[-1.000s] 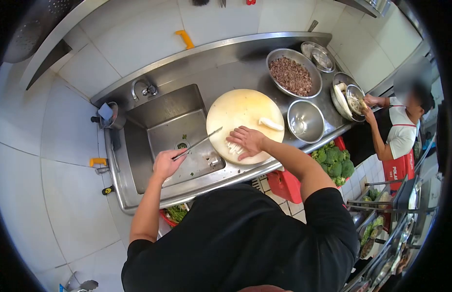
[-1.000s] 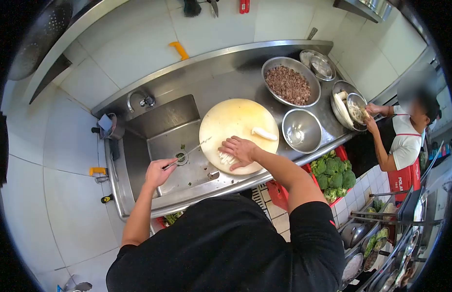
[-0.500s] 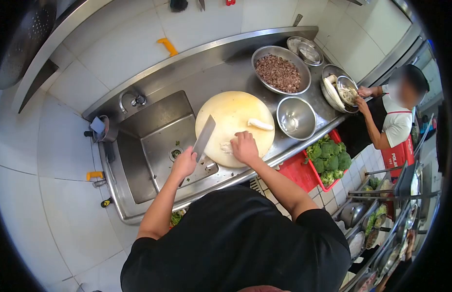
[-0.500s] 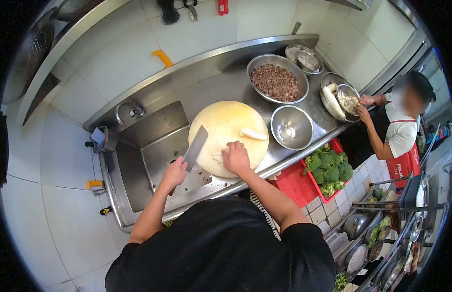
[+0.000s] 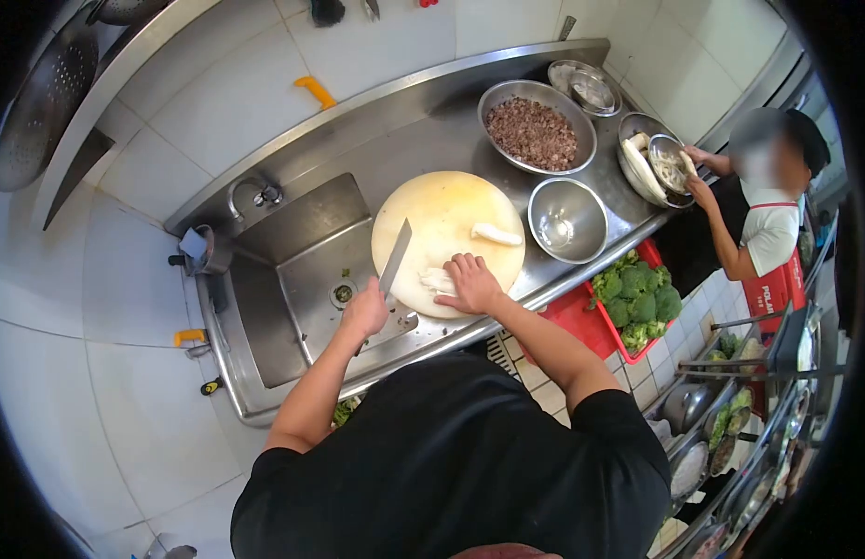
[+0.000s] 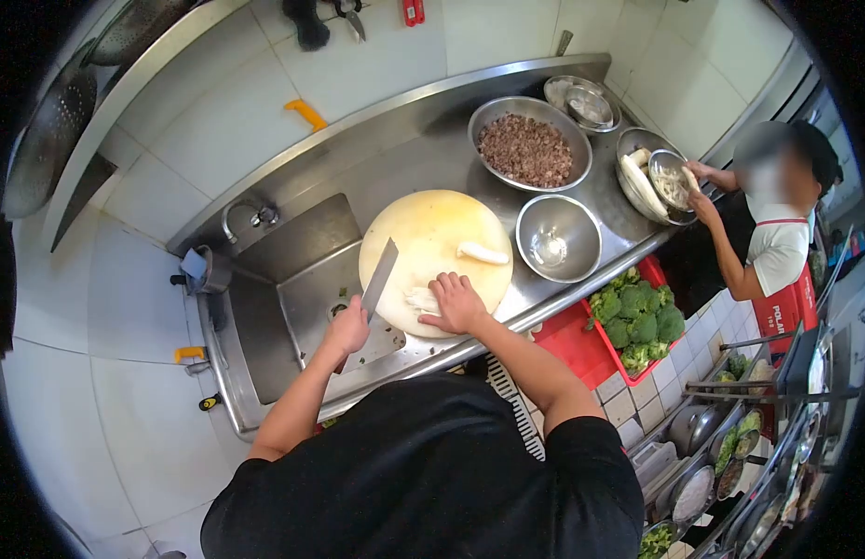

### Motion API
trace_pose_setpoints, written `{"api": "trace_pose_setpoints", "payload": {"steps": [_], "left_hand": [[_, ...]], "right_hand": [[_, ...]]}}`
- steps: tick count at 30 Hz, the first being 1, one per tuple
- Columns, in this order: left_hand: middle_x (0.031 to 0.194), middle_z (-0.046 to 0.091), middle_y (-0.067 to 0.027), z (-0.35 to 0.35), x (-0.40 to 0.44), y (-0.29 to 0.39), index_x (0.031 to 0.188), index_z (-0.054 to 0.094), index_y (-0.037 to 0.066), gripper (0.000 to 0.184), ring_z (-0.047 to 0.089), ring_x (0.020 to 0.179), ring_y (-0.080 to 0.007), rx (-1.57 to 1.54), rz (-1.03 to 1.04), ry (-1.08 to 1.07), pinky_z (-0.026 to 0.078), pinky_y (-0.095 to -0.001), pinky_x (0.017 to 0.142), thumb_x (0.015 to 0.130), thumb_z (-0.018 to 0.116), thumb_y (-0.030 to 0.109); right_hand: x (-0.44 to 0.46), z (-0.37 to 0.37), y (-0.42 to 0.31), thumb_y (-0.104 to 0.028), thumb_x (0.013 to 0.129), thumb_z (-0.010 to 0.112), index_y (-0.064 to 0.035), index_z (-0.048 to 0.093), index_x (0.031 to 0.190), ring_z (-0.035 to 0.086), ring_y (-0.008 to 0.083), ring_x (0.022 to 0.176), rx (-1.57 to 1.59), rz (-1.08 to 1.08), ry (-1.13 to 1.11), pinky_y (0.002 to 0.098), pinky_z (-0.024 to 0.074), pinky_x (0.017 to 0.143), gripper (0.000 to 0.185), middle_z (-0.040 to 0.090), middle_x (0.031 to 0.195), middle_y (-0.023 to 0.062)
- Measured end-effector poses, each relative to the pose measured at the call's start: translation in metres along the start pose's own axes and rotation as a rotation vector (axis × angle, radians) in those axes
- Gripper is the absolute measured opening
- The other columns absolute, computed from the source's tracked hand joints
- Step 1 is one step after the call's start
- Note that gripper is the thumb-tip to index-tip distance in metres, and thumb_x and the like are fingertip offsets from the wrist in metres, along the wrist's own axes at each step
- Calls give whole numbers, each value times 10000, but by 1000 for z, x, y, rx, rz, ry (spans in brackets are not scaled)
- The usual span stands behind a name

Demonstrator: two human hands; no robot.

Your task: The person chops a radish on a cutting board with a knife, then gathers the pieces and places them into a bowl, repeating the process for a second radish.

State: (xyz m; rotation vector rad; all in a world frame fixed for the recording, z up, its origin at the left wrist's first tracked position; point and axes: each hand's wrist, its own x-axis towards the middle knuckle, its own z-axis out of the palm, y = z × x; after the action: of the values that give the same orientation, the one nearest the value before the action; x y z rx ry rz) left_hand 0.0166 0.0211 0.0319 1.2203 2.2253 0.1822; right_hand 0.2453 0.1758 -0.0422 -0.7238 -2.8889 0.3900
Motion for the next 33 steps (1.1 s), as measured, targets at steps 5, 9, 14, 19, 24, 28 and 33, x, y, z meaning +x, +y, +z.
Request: {"api": "trace_pose_setpoints", "payload": {"steps": [5, 9, 14, 19, 24, 28, 33], "left_hand": [[1036, 700, -353, 0, -1, 6, 1261, 492, -10, 305, 684, 1026, -517, -3, -17, -16, 510, -596, 920, 1018, 508, 173], [1044, 698, -357, -5, -4, 9, 1263, 496, -7, 306, 687, 1026, -515, -1, -3, -22, 519, -586, 917, 1015, 511, 171], [1051, 705, -345, 5, 2, -7, 1287, 493, 0, 335, 694, 1024, -506, -52, 43, -34, 528, -582, 913, 1005, 527, 178], [1080, 710, -335, -2, -20, 3, 1316, 477, 3, 384, 695, 1047, -495, -7, 48, -123, 536, -575, 916, 982, 545, 181], [1059, 715, -320, 9, -27, 4, 1330, 475, 7, 386, 706, 1055, -470, 20, 86, -117, 544, -566, 914, 977, 503, 162], [1031, 717, -315, 15, -29, 21, 1283, 483, 4, 327, 713, 1043, -459, 42, 139, -130, 556, -571, 890, 987, 455, 142], [996, 712, -333, 14, -23, 32, 1188, 520, 0, 263, 723, 988, -467, 43, 214, -142, 566, -575, 865, 956, 487, 117]], "right_hand": [[29, 16, -11, -619, 966, 564, 17, 600, 1250, 536, 349, 1162, -14, 217, -6, 476, 426, 995, 698, 582, 1214, 195], [32, 22, -19, -602, 960, 583, 11, 601, 1255, 536, 352, 1157, 17, 327, 61, 476, 426, 998, 681, 590, 1202, 194], [22, 20, -24, -603, 921, 630, -6, 598, 1279, 535, 350, 1164, 51, 326, 143, 480, 423, 1017, 697, 574, 1225, 186], [4, 19, -22, -565, 892, 688, -12, 577, 1322, 524, 362, 1194, 78, 309, 126, 486, 425, 1037, 710, 558, 1258, 191], [-12, 18, -27, -477, 829, 783, -8, 494, 1426, 492, 386, 1283, 165, 256, 247, 497, 407, 1090, 813, 523, 1363, 216], [-17, 25, -24, -380, 815, 805, 2, 486, 1436, 477, 392, 1317, 197, 239, 256, 496, 388, 1134, 796, 527, 1392, 214], [-19, 24, -27, -353, 904, 715, 21, 482, 1451, 477, 379, 1322, 107, 242, 221, 485, 379, 1121, 702, 539, 1409, 210]]}}
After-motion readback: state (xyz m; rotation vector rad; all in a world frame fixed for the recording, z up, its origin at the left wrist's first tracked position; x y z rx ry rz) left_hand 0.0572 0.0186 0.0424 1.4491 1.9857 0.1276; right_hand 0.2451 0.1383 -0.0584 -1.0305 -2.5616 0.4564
